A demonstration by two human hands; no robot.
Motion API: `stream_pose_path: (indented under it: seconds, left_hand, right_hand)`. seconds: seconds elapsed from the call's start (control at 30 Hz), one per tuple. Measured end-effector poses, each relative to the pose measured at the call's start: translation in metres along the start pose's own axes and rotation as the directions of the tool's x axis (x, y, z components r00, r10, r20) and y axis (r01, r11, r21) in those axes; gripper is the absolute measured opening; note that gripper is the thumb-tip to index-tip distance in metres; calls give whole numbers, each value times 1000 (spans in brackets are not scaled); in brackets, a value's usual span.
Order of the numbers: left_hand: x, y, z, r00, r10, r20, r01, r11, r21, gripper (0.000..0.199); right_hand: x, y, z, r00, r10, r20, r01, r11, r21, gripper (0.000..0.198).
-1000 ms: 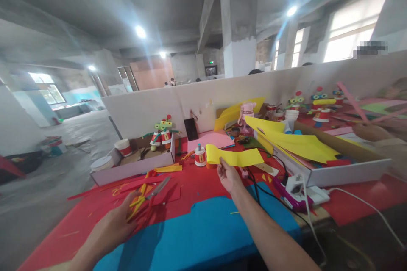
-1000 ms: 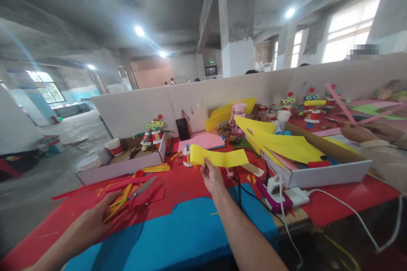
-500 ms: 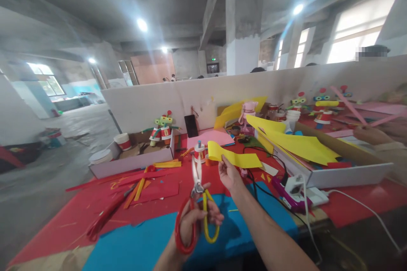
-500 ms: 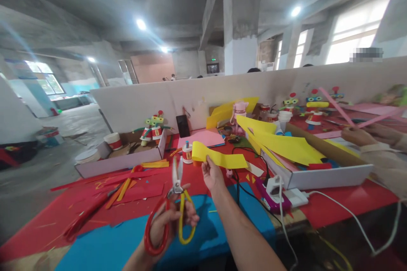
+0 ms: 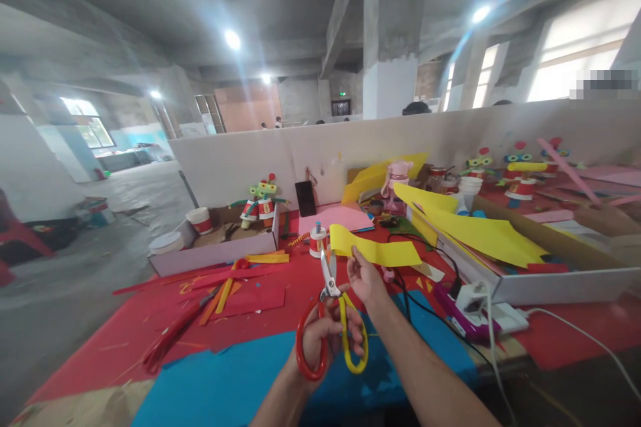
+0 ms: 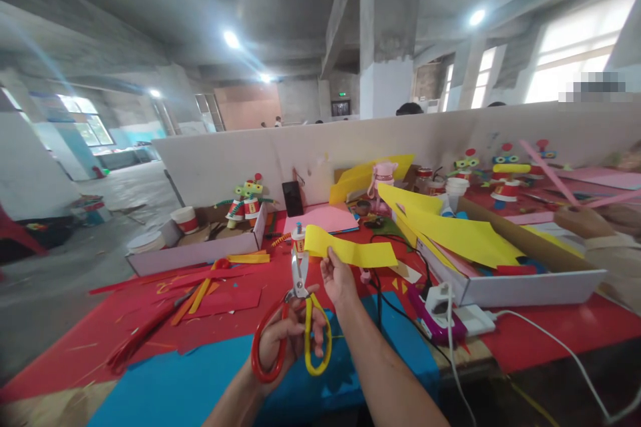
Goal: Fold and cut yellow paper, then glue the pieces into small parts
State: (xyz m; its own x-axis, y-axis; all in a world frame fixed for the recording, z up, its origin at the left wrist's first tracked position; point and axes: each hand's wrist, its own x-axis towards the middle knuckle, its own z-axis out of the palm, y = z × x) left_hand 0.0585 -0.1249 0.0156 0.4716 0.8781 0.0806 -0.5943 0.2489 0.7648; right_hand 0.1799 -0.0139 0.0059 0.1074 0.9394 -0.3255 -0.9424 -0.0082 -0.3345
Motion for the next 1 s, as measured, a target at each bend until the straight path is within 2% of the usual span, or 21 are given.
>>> stream_pose_path:
  seconds: [0.17, 0.27, 0.47, 0.6, 0.87, 1.0]
  left_hand:
    - [9, -1, 6, 999, 43, -33, -42, 999, 25, 65]
    - [9, 1, 10, 993, 76, -87, -73, 997, 40, 59]
    - [2, 8, 10, 975, 90, -201, -83, 996, 45, 66]
    - [-1, 9, 8, 975, 95, -203, -86, 995, 53, 64]
    - [-1, -4, 1, 976, 163, -145, -148, 983, 110, 44]
    - [-5, -6, 0, 976, 162, -147, -150, 985, 89, 45]
  right_hand:
    - [-3, 3, 1, 1000, 13, 0, -13, 998, -54, 18]
    - [-3, 5, 1, 999, -22, 30, 25, 994, -103, 23]
    - [-2, 11, -2, 994, -80, 71, 89, 988, -128, 25]
    - [-3, 13, -2, 995, -66, 80, 77, 987, -139, 25]
    - [-4, 10, 0, 996, -28, 80, 37, 993, -115, 24]
    - [-5, 11, 0, 996, 10, 94, 1, 994, -110, 25]
